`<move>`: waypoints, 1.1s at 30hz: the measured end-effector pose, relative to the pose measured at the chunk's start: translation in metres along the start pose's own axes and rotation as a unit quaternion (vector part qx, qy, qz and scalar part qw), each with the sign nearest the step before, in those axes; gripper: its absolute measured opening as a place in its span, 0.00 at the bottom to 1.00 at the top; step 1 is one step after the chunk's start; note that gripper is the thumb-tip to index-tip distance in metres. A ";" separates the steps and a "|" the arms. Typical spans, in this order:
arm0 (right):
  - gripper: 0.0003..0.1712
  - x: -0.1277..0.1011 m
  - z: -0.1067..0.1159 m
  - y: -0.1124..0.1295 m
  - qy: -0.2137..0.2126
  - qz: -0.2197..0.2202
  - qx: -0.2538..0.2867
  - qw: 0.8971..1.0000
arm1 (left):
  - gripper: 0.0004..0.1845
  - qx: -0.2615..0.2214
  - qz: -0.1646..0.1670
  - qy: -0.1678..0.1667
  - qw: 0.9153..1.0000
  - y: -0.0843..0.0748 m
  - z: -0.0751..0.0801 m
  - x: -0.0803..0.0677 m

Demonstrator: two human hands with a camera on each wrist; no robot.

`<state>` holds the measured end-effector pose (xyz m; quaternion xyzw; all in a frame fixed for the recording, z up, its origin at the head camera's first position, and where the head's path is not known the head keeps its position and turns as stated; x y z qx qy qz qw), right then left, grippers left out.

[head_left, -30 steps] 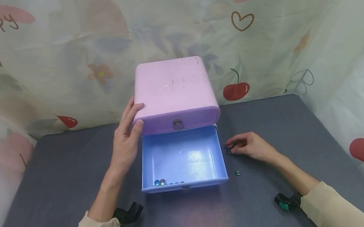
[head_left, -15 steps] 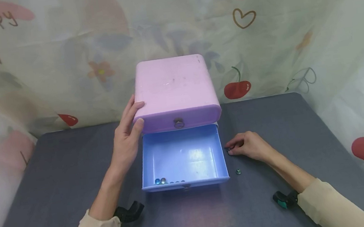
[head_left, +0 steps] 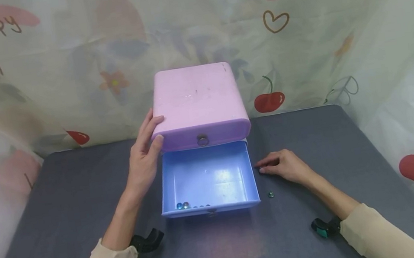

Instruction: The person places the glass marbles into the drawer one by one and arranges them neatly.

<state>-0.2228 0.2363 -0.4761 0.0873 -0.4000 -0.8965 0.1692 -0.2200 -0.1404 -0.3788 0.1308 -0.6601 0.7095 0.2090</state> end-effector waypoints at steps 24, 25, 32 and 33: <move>0.17 -0.015 0.024 0.046 -0.017 -0.013 0.071 0.997 | 0.22 -0.024 0.004 0.011 1.000 -0.003 0.003 0.001; 0.17 -0.016 0.024 0.048 -0.019 -0.012 0.071 0.997 | 0.22 -0.023 0.003 0.009 1.000 -0.004 0.003 0.001; 0.15 -0.018 0.028 0.067 -0.024 0.000 0.087 0.996 | 0.23 -0.008 0.000 0.004 1.000 -0.005 0.005 0.002; 0.15 -0.018 0.029 0.070 -0.024 0.003 0.090 0.996 | 0.23 -0.004 0.000 0.004 1.000 -0.006 0.005 0.002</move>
Point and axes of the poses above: each hand's wrist, its own x-axis towards the middle knuckle, its own z-axis out of the back of the hand, y = z × x, the point moved 2 cm from there along x, towards the middle knuckle, and after that the axes turned 1 degree about -z, right-handed, at the moved point
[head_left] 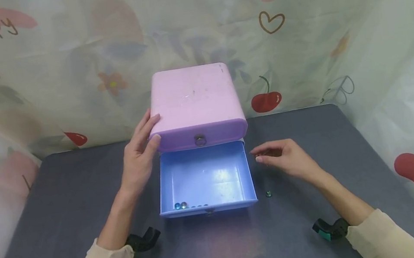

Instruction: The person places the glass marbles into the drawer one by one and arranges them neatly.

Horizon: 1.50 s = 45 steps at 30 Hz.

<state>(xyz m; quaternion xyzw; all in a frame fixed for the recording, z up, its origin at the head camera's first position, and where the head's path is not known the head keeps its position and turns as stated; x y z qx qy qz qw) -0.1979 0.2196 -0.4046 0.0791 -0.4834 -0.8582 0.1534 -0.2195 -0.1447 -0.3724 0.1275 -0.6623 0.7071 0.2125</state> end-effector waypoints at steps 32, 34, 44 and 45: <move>0.14 0.008 -0.015 0.056 0.035 0.055 0.086 0.994 | 0.23 -0.014 0.004 -0.011 1.000 -0.002 0.005 0.003; 0.14 0.010 -0.018 0.058 0.041 0.056 0.093 0.993 | 0.23 -0.014 0.003 -0.011 1.000 -0.003 0.005 0.003; 0.11 0.020 -0.036 0.070 0.053 0.068 0.096 0.992 | 0.22 -0.013 0.001 -0.003 1.000 -0.002 0.006 0.003; 0.10 0.021 -0.038 0.071 0.053 0.068 0.092 0.992 | 0.22 -0.015 0.001 -0.003 1.000 -0.002 0.005 0.003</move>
Point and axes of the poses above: each hand's wrist, its own x-axis towards the middle knuckle, its own z-axis out of the back of the hand, y = z × x, the point moved 2 cm from there along x, towards the middle knuckle, and after that the axes turned 1 degree about -z, right-handed, at the moved point
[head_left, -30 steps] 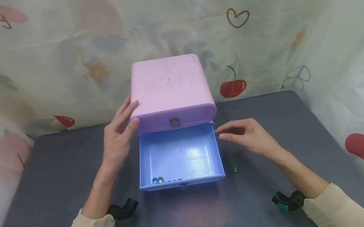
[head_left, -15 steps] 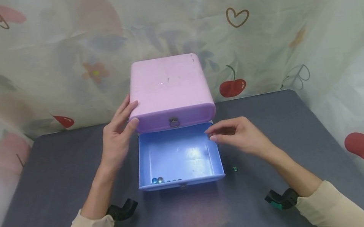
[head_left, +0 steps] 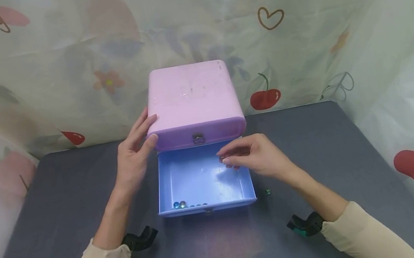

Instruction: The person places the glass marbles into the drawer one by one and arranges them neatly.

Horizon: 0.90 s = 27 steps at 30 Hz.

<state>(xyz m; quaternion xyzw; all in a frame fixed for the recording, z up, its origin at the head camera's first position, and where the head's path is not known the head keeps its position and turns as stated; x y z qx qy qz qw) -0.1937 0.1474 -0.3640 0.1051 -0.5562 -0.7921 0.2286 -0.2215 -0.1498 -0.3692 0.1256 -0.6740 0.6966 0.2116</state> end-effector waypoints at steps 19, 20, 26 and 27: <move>0.09 0.022 -0.037 0.003 0.019 -0.043 -0.020 0.999 | 0.23 -0.003 0.010 -0.004 1.000 0.001 0.000 -0.001; 0.09 0.023 -0.039 0.002 0.021 -0.048 -0.023 0.998 | 0.23 -0.004 0.010 -0.004 1.000 0.001 0.000 -0.001; 0.09 0.030 -0.048 0.001 0.030 -0.075 -0.043 0.996 | 0.23 -0.009 0.008 -0.006 1.000 0.001 0.000 -0.001; 0.09 0.031 -0.049 0.001 0.032 -0.080 -0.041 0.995 | 0.23 -0.010 0.008 -0.005 1.000 0.001 0.000 -0.001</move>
Point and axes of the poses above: each hand's wrist, its own x-axis towards the middle knuckle, its own z-axis out of the back of the hand, y = z × x, the point moved 2 cm from there along x, towards the middle knuckle, and after that the axes turned 1 degree about -z, right-handed, at the moved point
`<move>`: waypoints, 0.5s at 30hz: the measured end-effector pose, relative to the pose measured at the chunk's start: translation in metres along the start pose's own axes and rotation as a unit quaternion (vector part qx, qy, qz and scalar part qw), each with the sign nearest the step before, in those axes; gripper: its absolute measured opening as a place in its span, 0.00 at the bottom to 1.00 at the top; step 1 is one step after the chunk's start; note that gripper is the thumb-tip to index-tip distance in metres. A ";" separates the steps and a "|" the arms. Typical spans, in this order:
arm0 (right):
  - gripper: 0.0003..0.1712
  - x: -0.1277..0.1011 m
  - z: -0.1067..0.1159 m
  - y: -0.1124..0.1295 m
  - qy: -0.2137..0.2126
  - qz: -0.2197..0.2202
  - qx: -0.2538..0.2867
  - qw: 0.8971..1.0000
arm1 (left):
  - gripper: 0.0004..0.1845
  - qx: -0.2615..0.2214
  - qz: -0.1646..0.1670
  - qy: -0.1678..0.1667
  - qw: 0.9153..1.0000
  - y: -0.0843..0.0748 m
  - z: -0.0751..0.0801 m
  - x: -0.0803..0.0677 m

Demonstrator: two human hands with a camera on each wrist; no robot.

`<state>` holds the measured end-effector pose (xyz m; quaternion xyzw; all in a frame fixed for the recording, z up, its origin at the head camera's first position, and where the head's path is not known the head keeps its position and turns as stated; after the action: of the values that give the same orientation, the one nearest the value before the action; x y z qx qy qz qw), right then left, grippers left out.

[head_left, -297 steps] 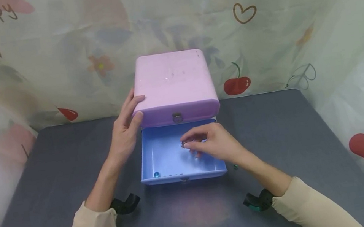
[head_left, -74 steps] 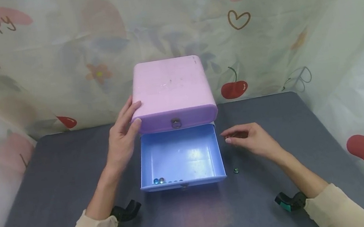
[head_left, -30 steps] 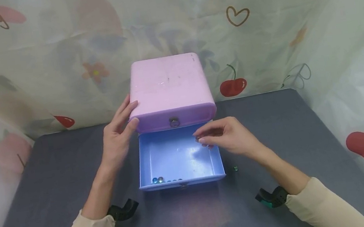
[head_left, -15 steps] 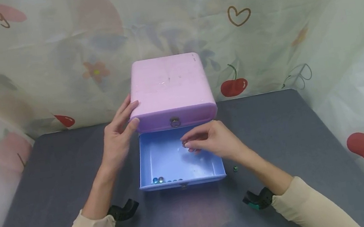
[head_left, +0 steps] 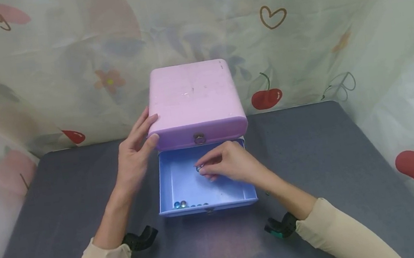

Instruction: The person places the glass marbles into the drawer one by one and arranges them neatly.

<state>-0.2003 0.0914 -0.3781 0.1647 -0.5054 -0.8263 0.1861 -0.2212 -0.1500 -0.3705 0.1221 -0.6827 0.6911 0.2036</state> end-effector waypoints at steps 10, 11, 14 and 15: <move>0.10 0.008 -0.008 -0.001 0.016 -0.035 0.000 0.999 | 0.23 0.004 0.001 -0.003 1.000 0.000 0.000 0.000; 0.10 0.009 -0.008 -0.002 0.018 -0.038 -0.004 0.999 | 0.23 0.004 0.001 -0.002 1.000 0.000 0.000 0.000; 0.10 0.010 -0.009 -0.002 0.024 -0.047 -0.012 0.999 | 0.23 0.001 0.001 -0.002 1.000 0.000 -0.001 0.000; 0.10 0.010 -0.010 -0.003 0.026 -0.049 -0.013 0.998 | 0.23 0.001 0.001 -0.002 1.000 0.000 -0.001 0.000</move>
<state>-0.2048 0.0801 -0.3856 0.2079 -0.4808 -0.8366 0.1603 -0.2213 -0.1490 -0.3706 0.1226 -0.6823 0.6920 0.2014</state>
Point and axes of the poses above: each hand's wrist, its own x-axis towards the middle knuckle, its own z-axis out of the back of the hand, y = z × x, the point moved 2 cm from there along x, towards the middle knuckle, and after that the axes turned 1 degree about -z, right-handed, at the moved point
